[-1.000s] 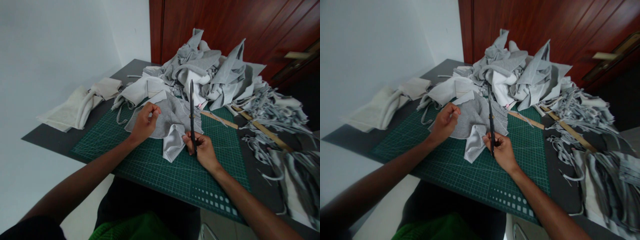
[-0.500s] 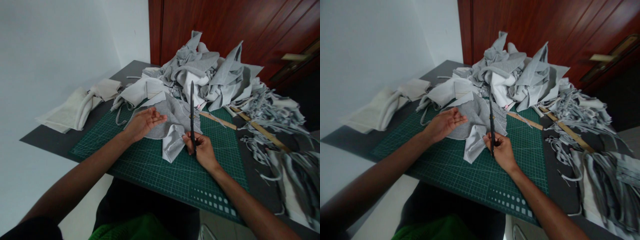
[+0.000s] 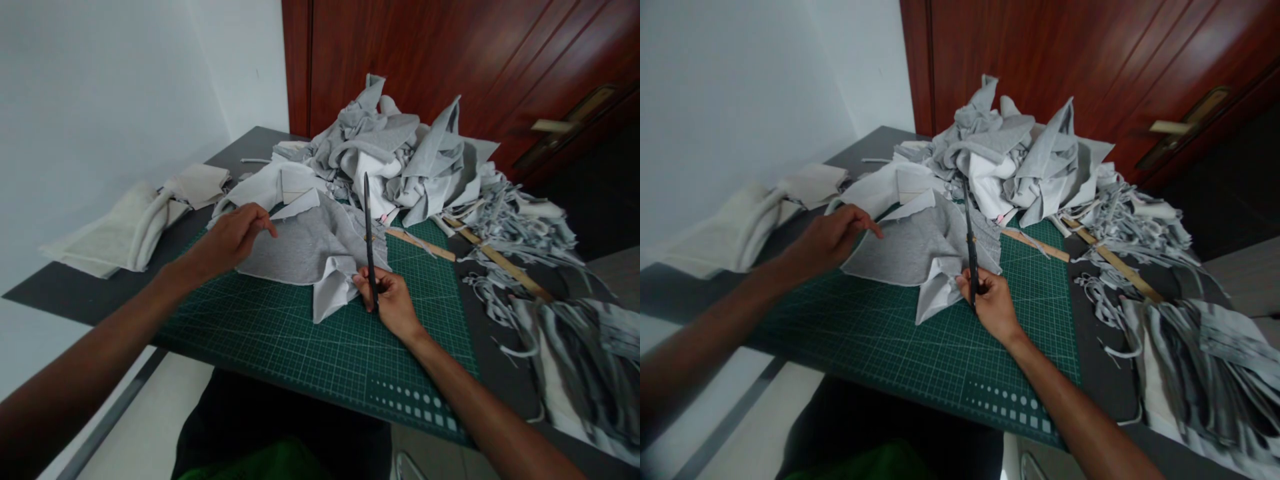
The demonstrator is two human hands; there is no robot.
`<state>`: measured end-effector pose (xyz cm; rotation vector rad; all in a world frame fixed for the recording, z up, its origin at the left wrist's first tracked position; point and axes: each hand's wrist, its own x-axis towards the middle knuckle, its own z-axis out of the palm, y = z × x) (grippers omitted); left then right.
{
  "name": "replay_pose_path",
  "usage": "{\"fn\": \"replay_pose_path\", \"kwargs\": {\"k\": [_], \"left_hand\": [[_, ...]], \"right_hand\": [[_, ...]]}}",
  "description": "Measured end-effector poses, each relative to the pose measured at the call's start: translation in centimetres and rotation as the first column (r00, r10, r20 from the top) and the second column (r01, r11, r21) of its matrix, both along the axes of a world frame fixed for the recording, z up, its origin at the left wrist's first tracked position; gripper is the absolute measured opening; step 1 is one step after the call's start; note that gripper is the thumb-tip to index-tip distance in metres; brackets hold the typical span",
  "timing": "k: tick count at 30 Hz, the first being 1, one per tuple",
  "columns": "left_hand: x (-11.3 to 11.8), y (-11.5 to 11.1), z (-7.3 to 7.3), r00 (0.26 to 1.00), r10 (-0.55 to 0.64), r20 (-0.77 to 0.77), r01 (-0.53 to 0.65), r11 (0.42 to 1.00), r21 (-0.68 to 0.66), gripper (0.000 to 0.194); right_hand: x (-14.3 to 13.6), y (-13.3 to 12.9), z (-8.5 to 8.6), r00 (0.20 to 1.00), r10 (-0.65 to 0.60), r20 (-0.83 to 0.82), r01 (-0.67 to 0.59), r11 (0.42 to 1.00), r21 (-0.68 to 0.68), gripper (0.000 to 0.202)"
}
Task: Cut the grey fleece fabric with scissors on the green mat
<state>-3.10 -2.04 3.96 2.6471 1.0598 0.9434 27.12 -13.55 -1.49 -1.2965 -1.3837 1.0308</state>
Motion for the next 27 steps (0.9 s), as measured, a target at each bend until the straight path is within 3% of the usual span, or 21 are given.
{"fn": "replay_pose_path", "kwargs": {"k": [4, 7, 11, 14, 16, 18, 23, 24, 27], "left_hand": [[-2.6, 0.9, 0.1, 0.99, 0.053, -0.133, -0.05, 0.998, 0.025, 0.034], [-4.8, 1.8, 0.5, 0.962, 0.182, -0.205, -0.175, 0.983, 0.05, 0.04], [-8.0, 2.9, 1.1, 0.891, 0.392, -0.228, -0.372, 0.919, 0.13, 0.055], [-10.2, 3.2, 1.2, 0.768, 0.603, -0.218, -0.574, 0.798, 0.185, 0.053], [-11.4, 3.2, 1.1, 0.722, 0.659, -0.209, -0.63, 0.752, 0.193, 0.046], [-12.1, 3.1, 1.0, 0.732, 0.645, -0.219, -0.611, 0.764, 0.209, 0.039], [-10.4, 1.4, 1.6, 0.714, 0.617, -0.33, -0.588, 0.785, 0.196, 0.036], [-9.5, 0.8, 2.0, 0.677, 0.657, -0.332, -0.636, 0.749, 0.185, 0.038], [-6.8, -0.8, 3.0, 0.531, 0.83, -0.173, -0.777, 0.558, 0.293, 0.038]], "right_hand": [[0.0, 0.0, 0.0, 1.0, 0.001, 0.01, -0.001, 1.0, 0.002, 0.04], [0.1, 0.0, 0.0, 1.0, 0.001, 0.007, -0.001, 1.0, 0.007, 0.041], [0.1, 0.0, 0.1, 1.0, -0.011, -0.007, 0.011, 1.0, -0.002, 0.044], [0.1, 0.0, 0.3, 1.0, -0.019, -0.016, 0.019, 1.0, -0.013, 0.044], [0.1, 0.0, 0.4, 1.0, -0.015, -0.022, 0.015, 1.0, -0.017, 0.044], [0.0, 0.0, 0.4, 1.0, -0.012, -0.022, 0.011, 1.0, -0.02, 0.044], [0.0, 0.0, 0.3, 1.0, -0.011, -0.017, 0.01, 1.0, -0.022, 0.044], [0.1, 0.0, 0.2, 1.0, -0.009, -0.018, 0.009, 1.0, -0.021, 0.044], [0.1, 0.0, 0.3, 1.0, 0.003, -0.021, -0.003, 1.0, -0.015, 0.044]]}}
